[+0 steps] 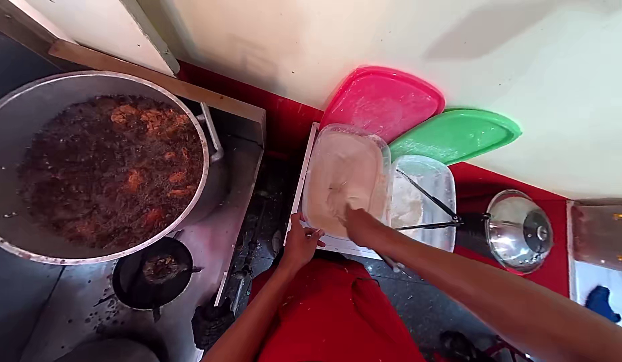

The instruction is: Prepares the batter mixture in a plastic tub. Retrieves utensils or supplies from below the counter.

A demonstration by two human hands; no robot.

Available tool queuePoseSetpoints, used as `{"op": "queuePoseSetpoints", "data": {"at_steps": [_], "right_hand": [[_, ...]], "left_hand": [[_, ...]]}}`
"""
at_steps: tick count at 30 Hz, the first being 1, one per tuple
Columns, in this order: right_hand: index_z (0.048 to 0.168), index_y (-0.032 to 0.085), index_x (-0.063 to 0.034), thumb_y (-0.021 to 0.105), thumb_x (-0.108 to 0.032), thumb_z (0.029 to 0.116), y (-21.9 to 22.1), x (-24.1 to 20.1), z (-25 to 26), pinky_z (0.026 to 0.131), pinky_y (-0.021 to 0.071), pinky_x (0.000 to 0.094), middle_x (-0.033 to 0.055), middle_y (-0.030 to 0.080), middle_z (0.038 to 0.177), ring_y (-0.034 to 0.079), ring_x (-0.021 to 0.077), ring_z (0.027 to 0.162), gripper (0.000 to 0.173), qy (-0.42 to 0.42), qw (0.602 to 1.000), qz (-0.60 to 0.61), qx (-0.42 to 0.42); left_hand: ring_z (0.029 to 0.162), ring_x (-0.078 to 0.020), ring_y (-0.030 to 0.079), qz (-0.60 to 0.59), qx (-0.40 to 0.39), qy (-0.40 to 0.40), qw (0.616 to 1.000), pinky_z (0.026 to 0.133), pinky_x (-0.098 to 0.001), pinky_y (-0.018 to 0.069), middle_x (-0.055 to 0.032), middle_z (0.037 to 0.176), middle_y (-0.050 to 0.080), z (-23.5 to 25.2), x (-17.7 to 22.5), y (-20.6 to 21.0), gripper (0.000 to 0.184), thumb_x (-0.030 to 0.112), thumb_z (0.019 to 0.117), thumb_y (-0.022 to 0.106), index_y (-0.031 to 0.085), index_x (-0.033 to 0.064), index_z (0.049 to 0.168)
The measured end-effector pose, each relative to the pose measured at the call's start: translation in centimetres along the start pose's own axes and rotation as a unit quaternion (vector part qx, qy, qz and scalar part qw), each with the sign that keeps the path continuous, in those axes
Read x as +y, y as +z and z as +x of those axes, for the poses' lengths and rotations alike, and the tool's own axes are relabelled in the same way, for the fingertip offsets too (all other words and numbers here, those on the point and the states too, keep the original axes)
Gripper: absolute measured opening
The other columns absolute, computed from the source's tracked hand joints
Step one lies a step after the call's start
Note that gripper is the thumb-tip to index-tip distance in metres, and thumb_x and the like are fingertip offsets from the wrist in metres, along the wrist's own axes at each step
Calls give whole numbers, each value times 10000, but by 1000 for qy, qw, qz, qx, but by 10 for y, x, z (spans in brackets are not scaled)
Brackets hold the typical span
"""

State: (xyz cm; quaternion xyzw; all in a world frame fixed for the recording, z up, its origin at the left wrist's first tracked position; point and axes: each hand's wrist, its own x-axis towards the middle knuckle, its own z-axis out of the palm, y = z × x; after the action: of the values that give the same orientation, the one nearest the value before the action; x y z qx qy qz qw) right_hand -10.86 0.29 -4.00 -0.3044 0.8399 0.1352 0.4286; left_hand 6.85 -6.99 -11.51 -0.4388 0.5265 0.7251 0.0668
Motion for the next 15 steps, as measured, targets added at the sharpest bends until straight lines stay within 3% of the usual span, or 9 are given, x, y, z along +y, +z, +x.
{"op": "queuePoseSetpoints", "data": {"at_steps": [3, 6, 8, 10, 11, 13, 14, 15], "right_hand": [[1579, 342, -50, 503, -241, 1077, -17, 19, 41, 888, 548, 671, 321, 646, 1215, 665, 504, 1080, 560, -23, 998, 20, 53], [1483, 363, 63, 583, -121, 1006, -23, 24, 18, 880, 553, 648, 340, 611, 1242, 667, 495, 1070, 557, 66, 996, 50, 29], [1415, 445, 64, 565, -185, 1030, -18, -1, 3, 814, 577, 591, 303, 639, 1159, 697, 436, 951, 474, 41, 996, 80, -22], [1455, 480, -14, 469, -319, 1094, -30, -10, 29, 690, 591, 511, 237, 660, 990, 684, 347, 743, 473, 11, 984, 171, -39], [1445, 507, -50, 433, -361, 1111, -37, -5, 48, 590, 575, 429, 171, 631, 862, 632, 266, 612, 463, 6, 965, 260, -31], [1241, 573, -57, 385, -365, 1127, -55, 11, 71, 464, 478, 268, 38, 525, 686, 500, 115, 474, 379, 13, 866, 500, -24], [1043, 551, -76, 355, -358, 1132, -67, 19, 75, 443, 421, 211, -16, 467, 623, 443, 60, 452, 355, 11, 788, 615, -37], [888, 486, -122, 319, -325, 1132, -76, 32, 79, 416, 389, 141, -63, 434, 573, 418, 1, 427, 358, -9, 683, 727, -67]], "left_hand": [[756, -189, 762, 8, -7, 1, 1000, 647, -318, 625, -87, 978, 767, -2, -3, -1, 552, 157, 972, 725, 337, 94, 1359], [746, -196, 762, 12, -6, 1, 1000, 633, -321, 625, -91, 956, 767, 1, -2, -2, 555, 151, 968, 730, 337, 94, 1356], [750, -202, 764, 7, -6, -1, 1000, 634, -323, 626, -93, 950, 767, 2, -2, -1, 557, 145, 964, 733, 336, 95, 1352], [760, -206, 765, 6, -11, 0, 1000, 633, -328, 625, -94, 962, 768, 2, -4, -1, 550, 139, 966, 730, 337, 94, 1347], [766, -205, 766, 9, -14, -1, 1000, 634, -329, 628, -91, 969, 769, 2, -4, -2, 547, 138, 965, 731, 338, 95, 1344], [773, -201, 765, 10, -18, -5, 1000, 626, -326, 624, -91, 976, 768, 4, -3, -3, 544, 141, 965, 732, 338, 91, 1336], [780, -203, 764, 7, -18, -7, 1000, 625, -328, 620, -97, 980, 764, 3, -3, -3, 546, 142, 968, 728, 336, 85, 1343], [793, -210, 761, 1, -18, -8, 1000, 625, -334, 613, -108, 989, 759, 2, -3, -2, 551, 138, 971, 722, 332, 77, 1356]]}}
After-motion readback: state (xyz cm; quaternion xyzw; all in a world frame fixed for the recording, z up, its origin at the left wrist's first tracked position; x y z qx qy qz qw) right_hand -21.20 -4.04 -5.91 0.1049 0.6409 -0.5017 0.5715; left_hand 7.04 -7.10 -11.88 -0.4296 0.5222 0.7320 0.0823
